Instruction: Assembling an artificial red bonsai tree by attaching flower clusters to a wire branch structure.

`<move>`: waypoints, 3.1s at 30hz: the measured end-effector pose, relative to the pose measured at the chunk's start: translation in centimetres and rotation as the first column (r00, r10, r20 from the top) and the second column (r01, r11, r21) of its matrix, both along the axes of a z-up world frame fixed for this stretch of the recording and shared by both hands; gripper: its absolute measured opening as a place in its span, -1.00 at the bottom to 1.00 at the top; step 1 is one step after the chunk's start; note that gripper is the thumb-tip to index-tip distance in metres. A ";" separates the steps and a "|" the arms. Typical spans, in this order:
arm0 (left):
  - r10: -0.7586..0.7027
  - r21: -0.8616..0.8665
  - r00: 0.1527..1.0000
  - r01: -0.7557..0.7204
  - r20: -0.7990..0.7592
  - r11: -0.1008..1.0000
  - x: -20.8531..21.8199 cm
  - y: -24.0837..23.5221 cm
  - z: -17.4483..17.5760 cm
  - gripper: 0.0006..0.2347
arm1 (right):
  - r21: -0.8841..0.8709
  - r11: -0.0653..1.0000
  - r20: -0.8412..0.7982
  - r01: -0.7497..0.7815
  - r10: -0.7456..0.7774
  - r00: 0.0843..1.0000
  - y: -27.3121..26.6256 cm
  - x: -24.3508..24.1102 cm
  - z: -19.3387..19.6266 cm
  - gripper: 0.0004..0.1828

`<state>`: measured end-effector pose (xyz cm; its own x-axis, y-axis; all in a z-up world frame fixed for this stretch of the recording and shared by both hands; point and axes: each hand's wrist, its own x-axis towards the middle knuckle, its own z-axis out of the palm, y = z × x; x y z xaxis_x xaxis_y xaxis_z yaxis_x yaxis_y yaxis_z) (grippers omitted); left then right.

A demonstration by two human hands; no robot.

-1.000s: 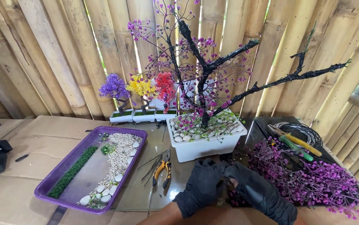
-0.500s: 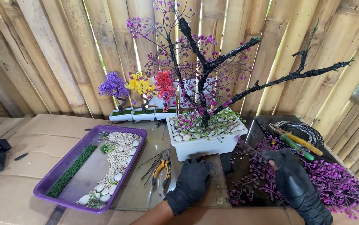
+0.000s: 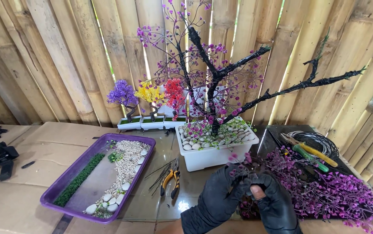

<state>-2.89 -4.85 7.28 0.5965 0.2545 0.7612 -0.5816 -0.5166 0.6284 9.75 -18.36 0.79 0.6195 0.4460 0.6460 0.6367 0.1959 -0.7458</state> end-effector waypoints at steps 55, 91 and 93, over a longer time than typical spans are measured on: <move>0.065 0.259 0.997 -0.070 0.029 0.963 -4.6 5.4 3.9 -0.80 | -0.071 0.987 -0.230 0.147 -0.160 0.960 3.8 -0.8 4.1 -0.78; 0.478 0.410 0.845 -0.534 0.239 0.739 4.1 16.6 10.1 -0.65 | 0.020 0.976 -0.163 -0.219 0.219 0.962 12.1 8.4 13.0 -0.64; 0.502 0.395 0.835 -0.549 0.225 0.736 3.6 15.8 10.4 -0.66 | 0.057 0.972 -0.154 -0.226 0.232 0.960 12.9 8.7 13.1 -0.64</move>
